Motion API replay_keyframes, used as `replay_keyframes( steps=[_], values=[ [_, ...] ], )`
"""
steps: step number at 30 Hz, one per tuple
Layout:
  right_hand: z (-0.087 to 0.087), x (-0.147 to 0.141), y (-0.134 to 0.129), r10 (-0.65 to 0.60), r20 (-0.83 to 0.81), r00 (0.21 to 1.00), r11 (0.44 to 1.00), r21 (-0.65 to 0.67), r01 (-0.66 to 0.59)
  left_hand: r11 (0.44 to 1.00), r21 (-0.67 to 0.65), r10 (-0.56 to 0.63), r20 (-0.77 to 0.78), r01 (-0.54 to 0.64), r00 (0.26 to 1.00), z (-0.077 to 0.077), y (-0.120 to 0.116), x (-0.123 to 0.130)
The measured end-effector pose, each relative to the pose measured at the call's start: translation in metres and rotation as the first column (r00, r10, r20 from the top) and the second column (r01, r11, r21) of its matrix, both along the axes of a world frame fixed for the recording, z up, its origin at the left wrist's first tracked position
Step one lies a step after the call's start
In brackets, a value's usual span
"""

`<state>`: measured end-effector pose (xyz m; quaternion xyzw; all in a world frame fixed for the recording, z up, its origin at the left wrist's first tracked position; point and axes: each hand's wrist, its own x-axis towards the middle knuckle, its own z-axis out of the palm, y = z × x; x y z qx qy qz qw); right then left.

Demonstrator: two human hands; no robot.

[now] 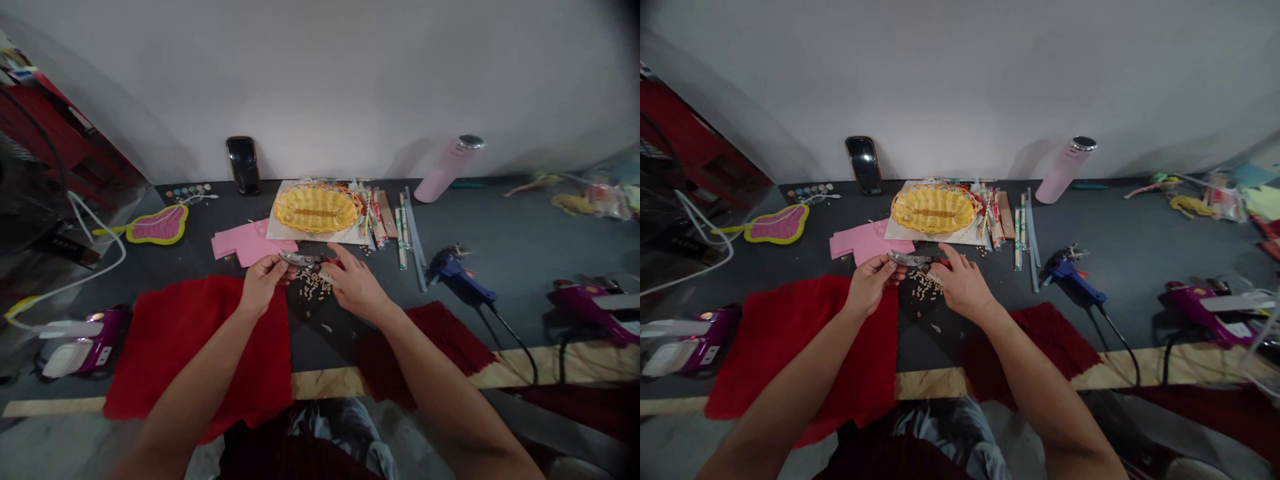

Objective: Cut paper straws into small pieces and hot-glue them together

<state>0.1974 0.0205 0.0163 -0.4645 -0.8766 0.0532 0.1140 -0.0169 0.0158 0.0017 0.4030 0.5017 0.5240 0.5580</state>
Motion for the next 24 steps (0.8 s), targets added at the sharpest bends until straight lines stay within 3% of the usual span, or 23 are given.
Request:
replay_keyframes(
  steps=[10, 16, 24],
  values=[
    [-0.01, -0.002, 0.006, -0.061, -0.086, 0.994, 0.996, -0.068, 0.055, 1.0, 0.023, -0.007, -0.032, 0.007, 0.999, 0.003, -0.002, 0.0],
    [-0.005, -0.006, 0.003, -0.091, 0.051, 0.995, 0.993, -0.07, 0.094, 0.999, 0.026, -0.021, -0.058, 0.023, 0.998, 0.002, -0.004, 0.002],
    [-0.001, -0.01, 0.0, -0.144, 0.085, 0.986, 0.987, -0.065, 0.15, 0.998, 0.059, -0.007, -0.074, 0.012, 0.997, 0.001, -0.004, 0.001]
  ],
)
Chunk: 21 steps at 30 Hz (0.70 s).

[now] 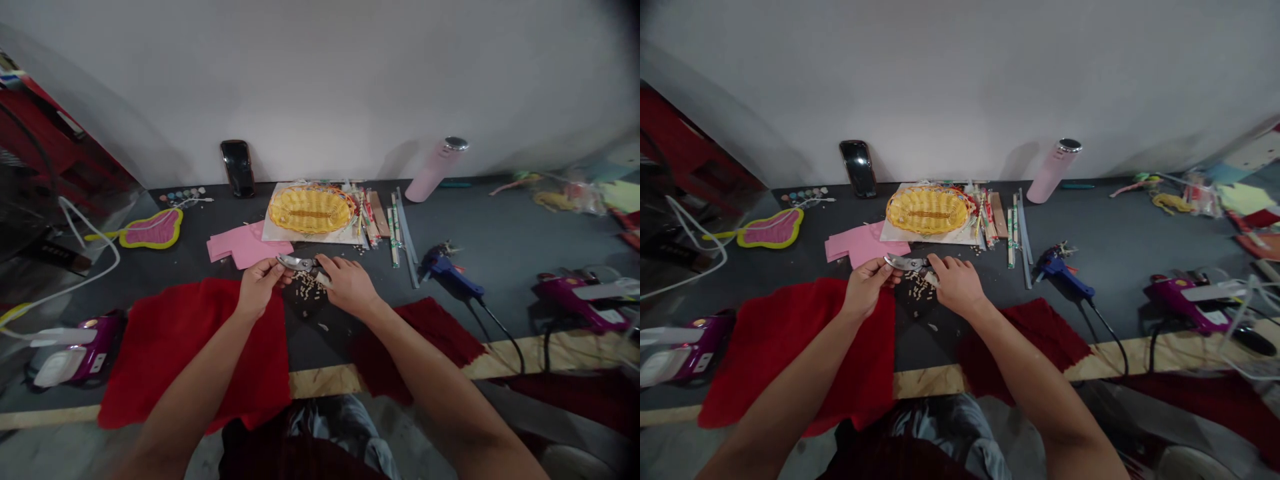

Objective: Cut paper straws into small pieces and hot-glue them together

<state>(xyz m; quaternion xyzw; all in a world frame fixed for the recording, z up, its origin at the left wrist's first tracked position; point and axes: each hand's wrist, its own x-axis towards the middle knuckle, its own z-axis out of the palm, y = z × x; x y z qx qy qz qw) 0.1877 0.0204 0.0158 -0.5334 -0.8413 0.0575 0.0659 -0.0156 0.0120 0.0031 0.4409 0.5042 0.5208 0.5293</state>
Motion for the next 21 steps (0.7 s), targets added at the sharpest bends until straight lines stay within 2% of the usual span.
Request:
replay_keyframes(
  steps=[6, 15, 21],
  values=[
    [-0.0048, 0.0033, 0.0039, 0.013, 0.017, 1.0, 1.0, 0.0, -0.013, 1.0, 0.004, -0.019, -0.038, 0.019, 0.999, -0.0047, 0.0029, -0.0015],
    [-0.0055, 0.0094, 0.0073, 0.074, -0.02, 0.997, 0.997, 0.004, -0.074, 0.993, -0.049, -0.113, -0.043, 0.111, 0.993, -0.0016, 0.002, -0.0054],
    [-0.0012, 0.008, 0.0059, 0.089, -0.028, 0.996, 0.994, -0.06, -0.091, 0.993, -0.048, -0.105, -0.037, 0.103, 0.994, 0.0011, 0.0014, -0.0061]
  ],
)
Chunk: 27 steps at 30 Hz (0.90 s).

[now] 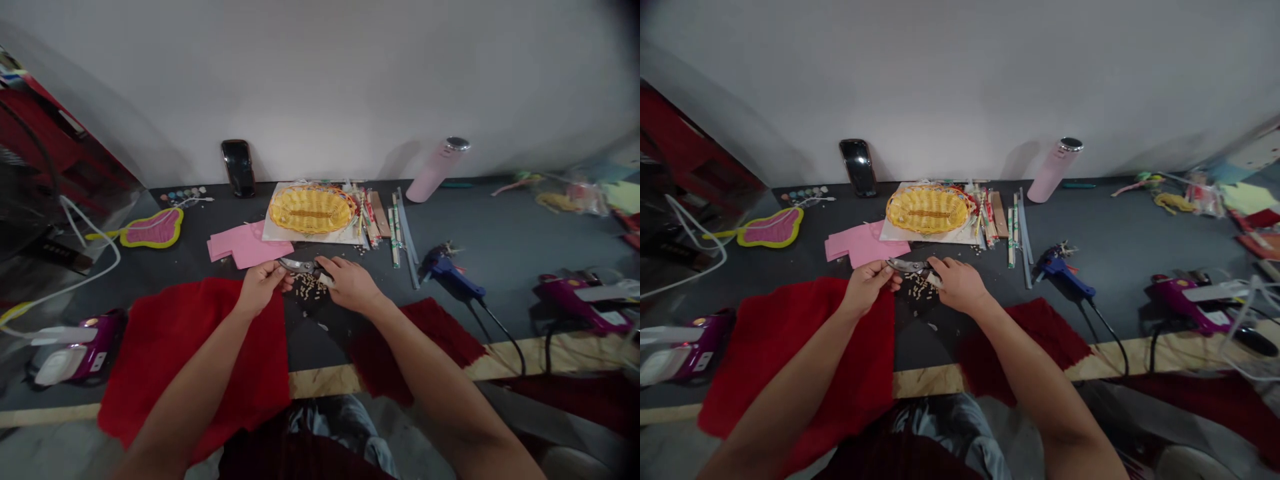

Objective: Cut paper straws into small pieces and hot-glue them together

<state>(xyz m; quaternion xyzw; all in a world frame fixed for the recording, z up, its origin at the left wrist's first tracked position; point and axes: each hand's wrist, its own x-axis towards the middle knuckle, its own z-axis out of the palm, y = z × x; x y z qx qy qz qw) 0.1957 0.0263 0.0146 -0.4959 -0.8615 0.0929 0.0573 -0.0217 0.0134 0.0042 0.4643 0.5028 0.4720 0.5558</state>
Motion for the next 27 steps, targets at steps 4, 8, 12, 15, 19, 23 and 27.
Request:
replay_keyframes(
  steps=[4, 8, 12, 15, 19, 23, 27],
  values=[
    [-0.002, -0.003, -0.003, -0.039, 0.016, 0.999, 0.999, -0.005, 0.039, 1.0, 0.029, 0.01, 0.004, -0.011, 1.0, -0.003, 0.0, 0.0],
    [-0.008, -0.003, -0.002, -0.077, -0.004, 0.997, 0.997, 0.024, 0.077, 0.998, 0.057, 0.029, 0.033, -0.031, 0.999, -0.004, 0.002, 0.002],
    [-0.01, -0.001, 0.0, -0.073, -0.041, 0.996, 0.996, 0.038, 0.075, 0.996, 0.057, 0.073, 0.015, -0.073, 0.997, -0.004, 0.003, 0.004],
    [-0.008, -0.001, 0.0, -0.063, -0.043, 0.997, 0.997, 0.04, 0.065, 0.993, 0.07, 0.093, -0.035, -0.091, 0.995, -0.004, 0.003, 0.004],
    [-0.006, 0.0, 0.0, -0.039, -0.028, 0.999, 0.998, 0.041, 0.04, 0.992, 0.1, 0.089, -0.104, -0.079, 0.991, -0.004, 0.002, 0.002],
    [-0.007, 0.001, 0.0, -0.03, -0.038, 0.999, 0.999, 0.043, 0.032, 0.993, 0.105, 0.062, -0.124, -0.049, 0.99, -0.004, 0.002, 0.001],
    [-0.007, 0.001, 0.001, -0.033, -0.048, 0.998, 0.999, 0.03, 0.035, 0.995, 0.09, 0.05, -0.114, -0.04, 0.992, -0.005, 0.002, 0.001]
  ],
)
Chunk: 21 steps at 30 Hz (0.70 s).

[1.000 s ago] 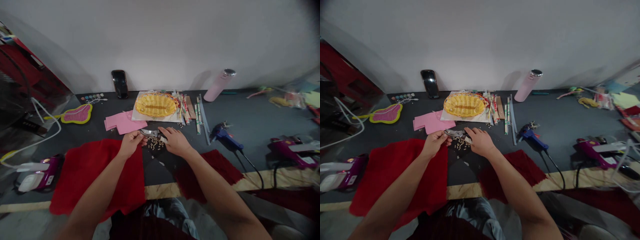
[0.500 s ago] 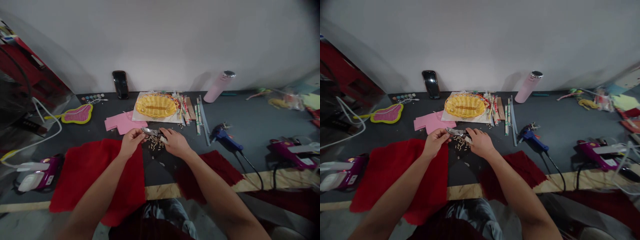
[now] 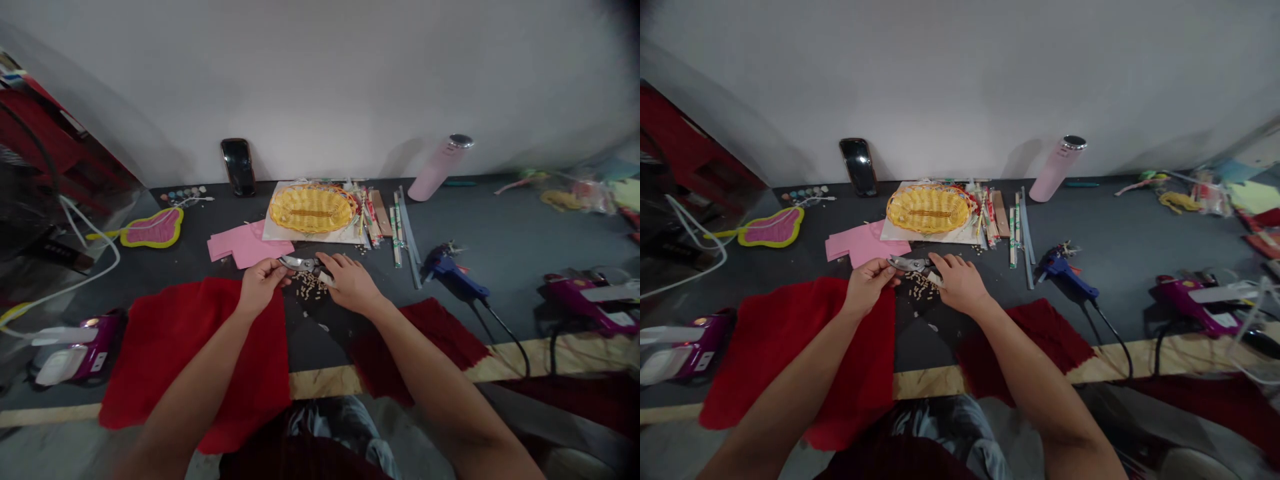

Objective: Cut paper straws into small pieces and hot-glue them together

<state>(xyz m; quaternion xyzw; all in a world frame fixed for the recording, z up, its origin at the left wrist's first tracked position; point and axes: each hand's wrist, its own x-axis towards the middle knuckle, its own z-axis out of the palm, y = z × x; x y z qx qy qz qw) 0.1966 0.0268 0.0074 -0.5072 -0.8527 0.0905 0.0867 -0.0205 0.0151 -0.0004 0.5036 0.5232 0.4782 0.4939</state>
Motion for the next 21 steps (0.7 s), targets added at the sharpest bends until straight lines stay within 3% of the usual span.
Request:
replay_keyframes(
  steps=[11, 21],
  values=[
    [0.0016, -0.0035, -0.0037, -0.011, 0.006, 1.0, 0.999, -0.038, 0.011, 0.998, 0.043, -0.036, 0.006, 0.036, 0.999, 0.0021, -0.0013, -0.0018],
    [-0.0031, -0.0042, -0.0009, -0.016, -0.008, 1.0, 1.0, -0.005, 0.016, 1.0, -0.005, 0.024, 0.029, -0.023, 0.999, 0.0001, 0.0002, -0.0009]
  ],
)
